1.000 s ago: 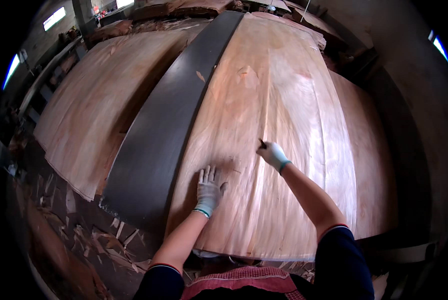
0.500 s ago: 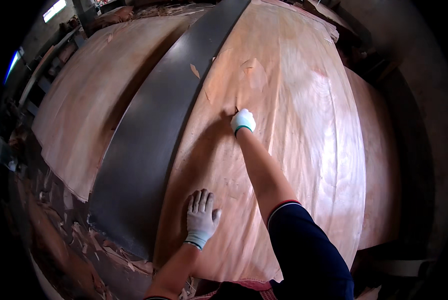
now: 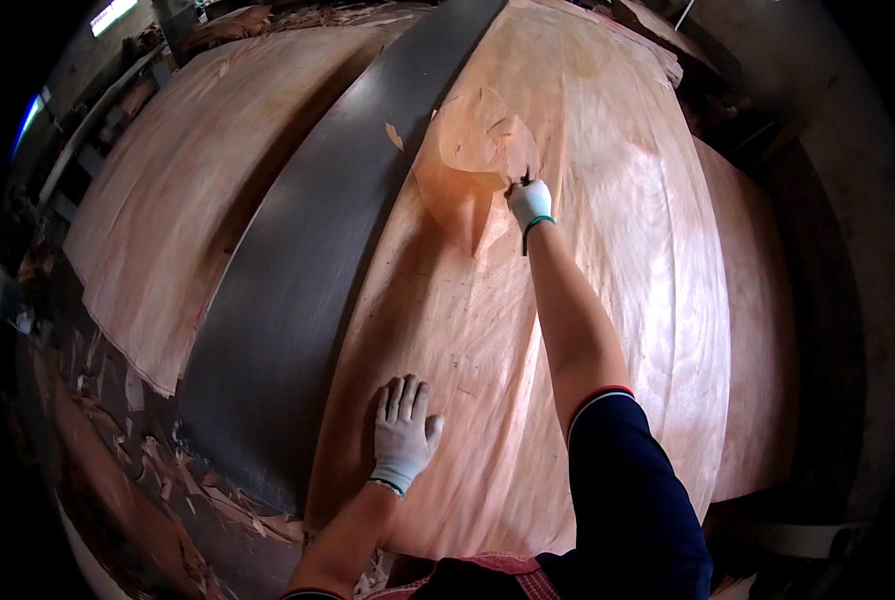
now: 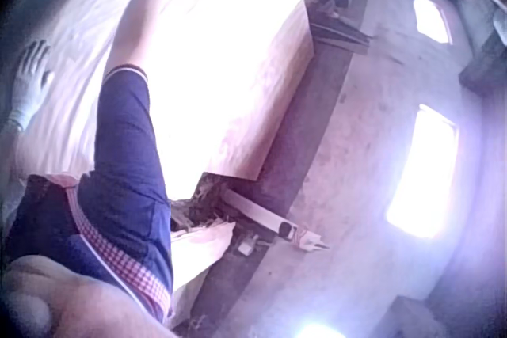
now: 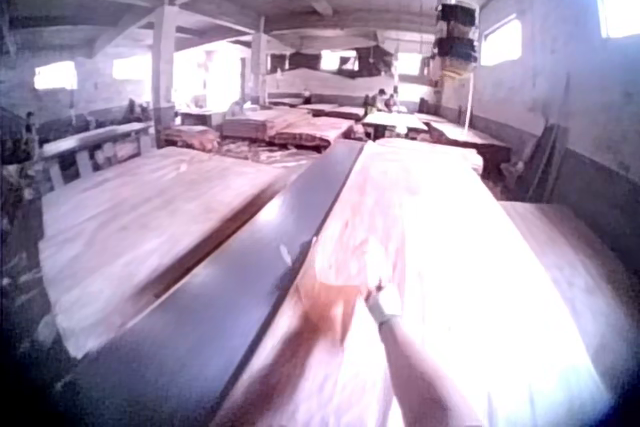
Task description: The person trims and patches large wood veneer sheets using a small blade, applies tape to secure edges, and moves the sheets between stacks in a large workshop.
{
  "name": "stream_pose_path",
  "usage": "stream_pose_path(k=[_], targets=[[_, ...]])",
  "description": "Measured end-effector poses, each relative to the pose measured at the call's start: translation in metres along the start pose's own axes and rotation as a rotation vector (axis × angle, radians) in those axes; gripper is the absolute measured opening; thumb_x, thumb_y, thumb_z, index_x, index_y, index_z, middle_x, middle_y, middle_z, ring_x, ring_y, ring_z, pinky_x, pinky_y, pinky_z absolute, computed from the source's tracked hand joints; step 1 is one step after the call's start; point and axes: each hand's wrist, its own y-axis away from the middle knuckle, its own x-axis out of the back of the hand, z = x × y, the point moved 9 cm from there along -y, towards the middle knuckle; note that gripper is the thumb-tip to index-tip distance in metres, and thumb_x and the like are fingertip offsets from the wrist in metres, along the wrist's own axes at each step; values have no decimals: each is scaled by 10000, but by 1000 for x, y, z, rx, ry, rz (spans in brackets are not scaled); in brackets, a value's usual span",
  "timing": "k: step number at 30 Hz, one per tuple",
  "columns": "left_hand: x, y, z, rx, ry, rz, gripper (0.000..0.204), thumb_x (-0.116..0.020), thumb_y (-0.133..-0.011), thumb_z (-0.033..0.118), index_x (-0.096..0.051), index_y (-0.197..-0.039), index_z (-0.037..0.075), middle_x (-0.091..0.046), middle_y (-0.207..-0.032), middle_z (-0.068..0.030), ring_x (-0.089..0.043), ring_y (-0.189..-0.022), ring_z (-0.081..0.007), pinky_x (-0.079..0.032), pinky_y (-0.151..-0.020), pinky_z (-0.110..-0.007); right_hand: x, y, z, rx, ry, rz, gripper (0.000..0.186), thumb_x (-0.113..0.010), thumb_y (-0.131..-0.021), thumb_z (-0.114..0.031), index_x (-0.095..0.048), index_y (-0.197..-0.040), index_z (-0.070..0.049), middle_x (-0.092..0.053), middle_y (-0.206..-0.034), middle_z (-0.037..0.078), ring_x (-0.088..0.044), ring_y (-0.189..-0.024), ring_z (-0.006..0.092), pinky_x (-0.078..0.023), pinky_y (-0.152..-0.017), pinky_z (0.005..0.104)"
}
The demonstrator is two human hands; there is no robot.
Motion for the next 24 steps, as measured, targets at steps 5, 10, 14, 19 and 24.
stream_pose_path(k=[5,10,14,19,24], targets=[[10,15,-19,64,-29,21,530,-606,-833,307,-530,-1272,19,-476,-1375,-186,-420,-1295,-363,-286,-1114,-509,-42,55,-64,-242,-821,-430,164,-597,-902,-178,-586,-792,-57,-477,-581,-10,-408,-450,95,-309,-409,239],[11,17,-18,59,-65,23,523,-603,-843,297,-522,-1282,24,-482,-1373,-179,-447,-1274,-352,-304,-1105,-496,-52,113,-78,-400,-1192,-940,203,-644,-920,-289,-523,-855,-139,-417,-614,-49,-372,-483,48,-285,-423,179],[12,12,-14,48,-62,5,506,-585,-860,289,-519,-1285,22,-476,-1380,-176,-437,-1282,-354,-289,-1115,-495,-37,104,8,-494,-448,-428,384,-775,-788,-386,-499,-673,-145,-416,-536,-22,-349,-397,107,-270,-383,247],[8,15,-18,49,-58,-34,495,-569,-884,283,-513,-1267,-25,-468,-1378,-200,-424,-1287,-375,-270,-1118,-516,-66,126,0,-491,-719,-508,329,-743,-825,-334,-541,-704,-105,-471,-563,0,-405,-424,109,-300,-379,258],[11,18,-23,84,-59,-34,488,-575,-879,287,-521,-1256,-18,-464,-1382,-196,-415,-1290,-375,-276,-1114,-518,-90,122,-1,-327,-529,-461,193,-678,-853,-225,-623,-828,-42,-551,-611,28,-488,-457,126,-378,-412,279]])
